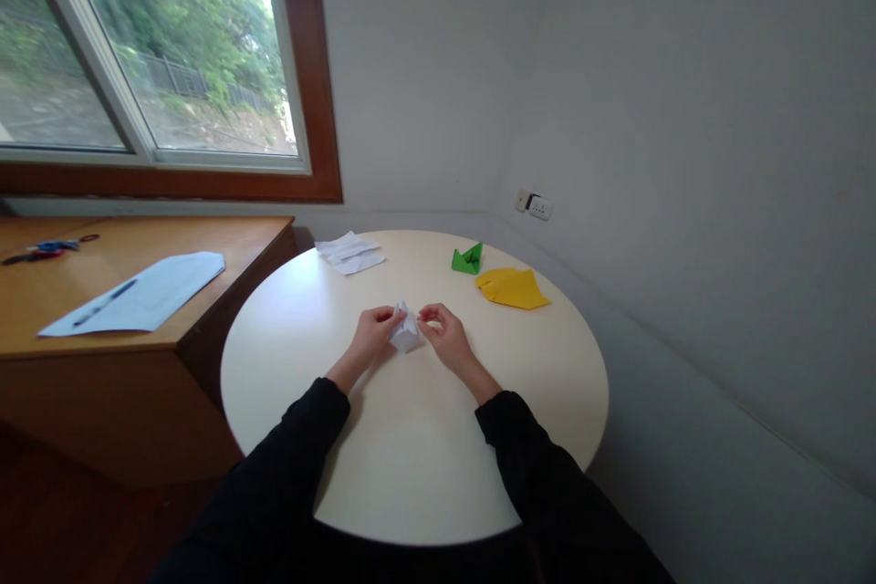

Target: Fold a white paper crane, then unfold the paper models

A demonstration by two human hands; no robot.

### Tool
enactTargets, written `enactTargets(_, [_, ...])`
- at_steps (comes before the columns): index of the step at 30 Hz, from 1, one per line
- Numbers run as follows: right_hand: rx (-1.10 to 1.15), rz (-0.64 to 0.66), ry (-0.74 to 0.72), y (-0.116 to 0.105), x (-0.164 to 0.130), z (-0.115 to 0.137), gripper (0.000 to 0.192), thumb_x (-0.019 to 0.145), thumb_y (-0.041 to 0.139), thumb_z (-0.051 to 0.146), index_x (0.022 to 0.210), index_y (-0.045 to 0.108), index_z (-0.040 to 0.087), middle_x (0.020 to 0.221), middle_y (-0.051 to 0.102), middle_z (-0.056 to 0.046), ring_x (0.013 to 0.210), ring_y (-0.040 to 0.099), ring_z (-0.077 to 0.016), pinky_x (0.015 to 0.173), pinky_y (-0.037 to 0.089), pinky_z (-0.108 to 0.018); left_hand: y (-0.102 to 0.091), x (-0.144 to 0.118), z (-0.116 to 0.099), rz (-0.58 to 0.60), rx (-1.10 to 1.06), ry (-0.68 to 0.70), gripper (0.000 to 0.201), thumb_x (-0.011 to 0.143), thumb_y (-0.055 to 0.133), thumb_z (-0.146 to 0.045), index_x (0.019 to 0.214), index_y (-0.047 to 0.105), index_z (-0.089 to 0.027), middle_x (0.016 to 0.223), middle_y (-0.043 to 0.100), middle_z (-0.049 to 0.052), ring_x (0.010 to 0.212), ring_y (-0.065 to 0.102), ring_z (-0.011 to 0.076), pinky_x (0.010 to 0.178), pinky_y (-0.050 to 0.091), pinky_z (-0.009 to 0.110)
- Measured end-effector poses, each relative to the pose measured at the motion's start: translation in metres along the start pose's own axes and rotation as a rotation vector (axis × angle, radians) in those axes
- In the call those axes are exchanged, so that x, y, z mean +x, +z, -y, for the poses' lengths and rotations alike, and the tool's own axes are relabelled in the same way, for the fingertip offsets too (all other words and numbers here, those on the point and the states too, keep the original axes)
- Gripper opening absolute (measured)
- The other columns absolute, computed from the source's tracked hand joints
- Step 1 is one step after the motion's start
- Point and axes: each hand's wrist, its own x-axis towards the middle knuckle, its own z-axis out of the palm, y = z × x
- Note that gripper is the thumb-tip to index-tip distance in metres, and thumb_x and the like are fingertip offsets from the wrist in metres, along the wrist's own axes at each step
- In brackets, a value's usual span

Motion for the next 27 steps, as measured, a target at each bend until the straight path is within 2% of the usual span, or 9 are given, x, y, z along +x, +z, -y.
enactTargets(4, [0.077, 0.109, 0.039, 0.0, -0.002, 0.002, 0.027, 0.068, 0.066, 0.032, 0.092, 0.06, 0.022, 0.107, 0.058, -0.006, 0.109, 0.051, -0.0215, 0.08, 0.049, -0.032, -0.004, 0.001, 0.001, -0.07, -0.02, -0.008, 0.038, 0.063, 0.067, -0.05, 0.064, 0.063, -0.013, 0.055, 0.056, 0.0, 0.053, 0.046, 0.0106, 0.051, 0.035, 0.024])
enactTargets(8, [0.135, 0.152, 0.134, 0.003, -0.002, -0.008, 0.03, 0.058, 0.074, 0.034, 0.083, 0.065, 0.02, 0.117, 0.056, -0.009, 0.109, 0.053, -0.0234, 0.085, 0.048, -0.035, -0.005, 0.003, 0.003, -0.085, -0.028, -0.001, 0.036, 0.063, 0.067, -0.048, 0.064, 0.064, -0.012, 0.057, 0.056, 0.001, 0.054, 0.048, 0.0115, 0.052, 0.036, 0.024])
enactTargets(12, [0.196, 0.148, 0.163, 0.006, 0.001, -0.019, 0.033, 0.055, 0.076, 0.039, 0.077, 0.065, 0.017, 0.101, 0.065, -0.009, 0.087, 0.063, -0.0211, 0.08, 0.051, -0.037, -0.004, 0.002, 0.002, -0.064, -0.023, 0.025, 0.029, 0.063, 0.068, -0.042, 0.063, 0.065, -0.013, 0.064, 0.06, 0.003, 0.062, 0.052, 0.0135, 0.058, 0.04, 0.025])
enactTargets(17, [0.194, 0.15, 0.139, 0.009, 0.0, -0.021, 0.032, 0.059, 0.074, 0.043, 0.077, 0.066, 0.017, 0.079, 0.069, -0.005, 0.073, 0.065, -0.0208, 0.072, 0.053, -0.037, -0.003, 0.002, -0.001, -0.018, -0.003, 0.054, 0.03, 0.064, 0.067, -0.045, 0.063, 0.067, -0.015, 0.073, 0.062, 0.005, 0.073, 0.055, 0.0172, 0.062, 0.042, 0.026])
enactTargets(23, [0.158, 0.094, 0.098, 0.008, 0.0, -0.023, 0.023, 0.062, 0.072, 0.039, 0.071, 0.065, 0.018, 0.072, 0.068, -0.003, 0.066, 0.063, -0.0196, 0.065, 0.053, -0.033, 0.003, -0.001, 0.001, 0.095, 0.004, 0.008, 0.041, 0.069, 0.061, -0.053, 0.065, 0.065, -0.013, 0.062, 0.059, 0.003, 0.061, 0.05, 0.0146, 0.055, 0.038, 0.026])
enactTargets(27, [0.137, 0.055, 0.097, 0.006, 0.001, -0.024, 0.021, 0.064, 0.071, 0.037, 0.073, 0.064, 0.019, 0.07, 0.067, -0.003, 0.064, 0.063, -0.0194, 0.062, 0.052, -0.032, 0.005, -0.002, 0.005, 0.12, 0.0, -0.016, 0.041, 0.073, 0.058, -0.053, 0.063, 0.061, -0.013, 0.057, 0.053, 0.0, 0.054, 0.043, 0.0112, 0.051, 0.033, 0.024])
